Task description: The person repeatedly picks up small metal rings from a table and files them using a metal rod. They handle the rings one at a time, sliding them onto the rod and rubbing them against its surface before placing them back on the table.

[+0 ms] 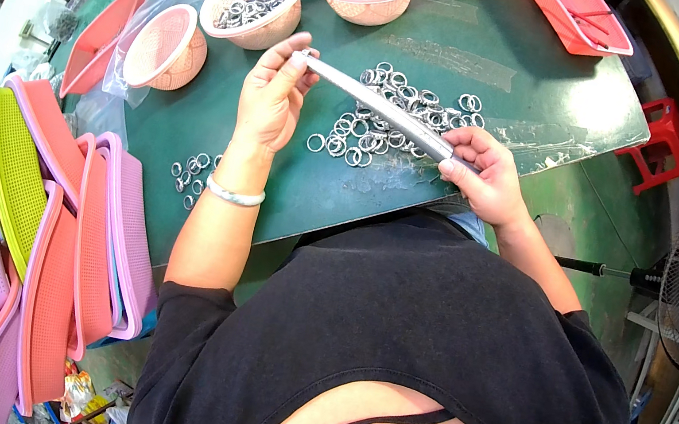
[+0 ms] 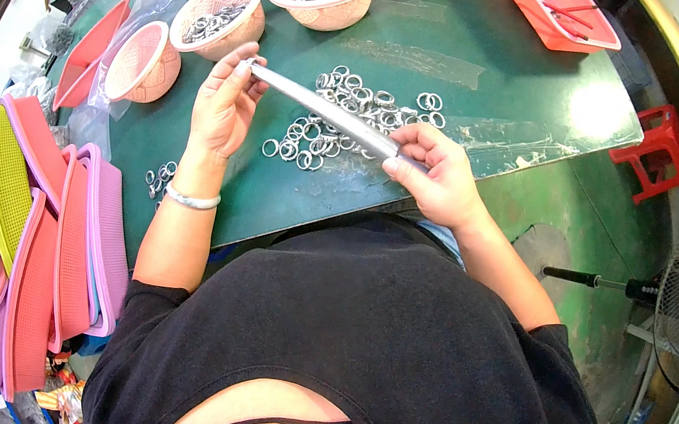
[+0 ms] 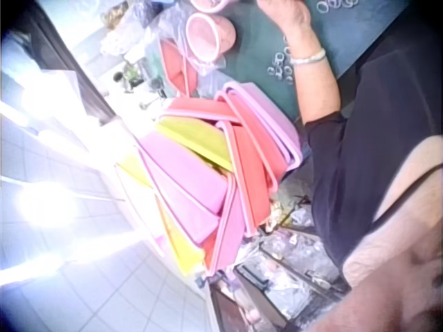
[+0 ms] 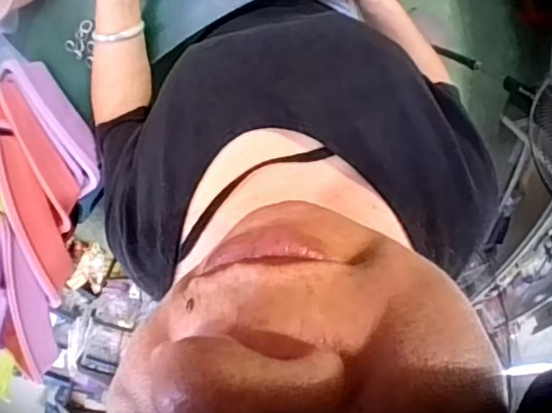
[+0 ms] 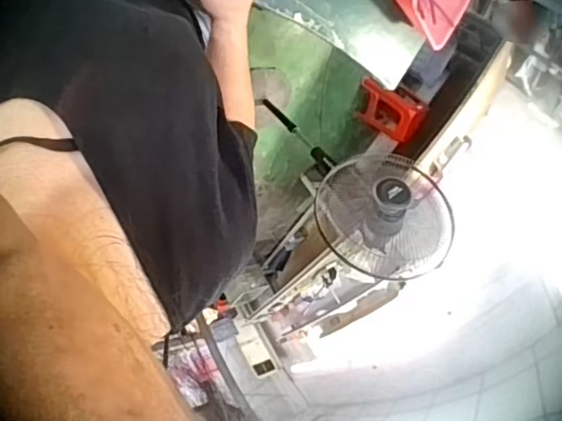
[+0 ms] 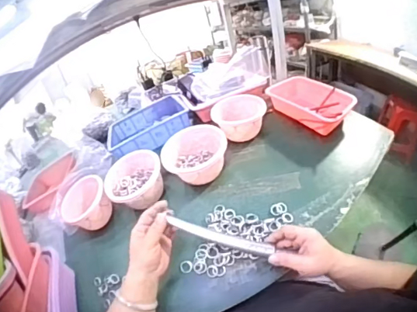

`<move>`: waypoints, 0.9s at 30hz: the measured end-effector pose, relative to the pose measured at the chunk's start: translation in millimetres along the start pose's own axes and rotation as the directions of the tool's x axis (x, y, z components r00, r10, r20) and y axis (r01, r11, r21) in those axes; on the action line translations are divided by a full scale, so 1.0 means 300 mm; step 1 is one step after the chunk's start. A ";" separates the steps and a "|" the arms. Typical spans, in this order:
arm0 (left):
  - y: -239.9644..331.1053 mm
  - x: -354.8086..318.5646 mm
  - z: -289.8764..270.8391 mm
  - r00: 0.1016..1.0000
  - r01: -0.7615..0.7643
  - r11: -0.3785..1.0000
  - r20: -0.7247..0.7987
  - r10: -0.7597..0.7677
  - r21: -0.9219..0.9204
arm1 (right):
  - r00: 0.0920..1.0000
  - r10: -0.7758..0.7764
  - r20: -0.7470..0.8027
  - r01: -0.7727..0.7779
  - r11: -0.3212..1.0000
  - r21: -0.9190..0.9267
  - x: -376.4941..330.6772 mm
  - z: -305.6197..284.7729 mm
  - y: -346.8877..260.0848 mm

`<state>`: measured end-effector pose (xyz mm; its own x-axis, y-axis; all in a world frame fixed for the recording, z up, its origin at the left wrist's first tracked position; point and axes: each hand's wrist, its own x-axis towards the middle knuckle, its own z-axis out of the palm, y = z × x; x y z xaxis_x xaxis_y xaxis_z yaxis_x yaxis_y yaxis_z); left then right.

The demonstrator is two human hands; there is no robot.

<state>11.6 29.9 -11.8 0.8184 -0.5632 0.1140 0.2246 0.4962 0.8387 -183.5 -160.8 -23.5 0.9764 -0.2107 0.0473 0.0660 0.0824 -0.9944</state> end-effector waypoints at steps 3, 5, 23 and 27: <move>0.002 -0.015 0.030 0.992 0.001 1.000 0.123 0.002 -0.024 | 0.993 0.114 0.043 -0.118 0.990 0.083 -0.003 0.004 -0.040; -0.009 -0.039 0.066 0.976 0.040 0.999 0.214 -0.044 0.024 | 0.994 0.092 0.057 -0.096 0.992 0.086 0.006 0.019 -0.047; 0.001 -0.063 0.078 0.972 0.019 1.000 0.232 -0.024 0.024 | 0.992 -0.119 0.036 0.119 0.993 -0.019 0.010 0.020 -0.007; 0.010 -0.042 0.080 0.984 -0.060 0.998 0.166 0.060 -0.006 | 0.993 -0.106 0.045 0.105 0.994 0.032 0.012 0.026 -0.018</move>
<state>-10.8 22.6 2.2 0.7312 -0.6343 0.2508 0.1784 0.5328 0.8272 -178.8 -154.3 -17.2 0.9721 -0.1744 0.1567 0.1745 0.0913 -0.9804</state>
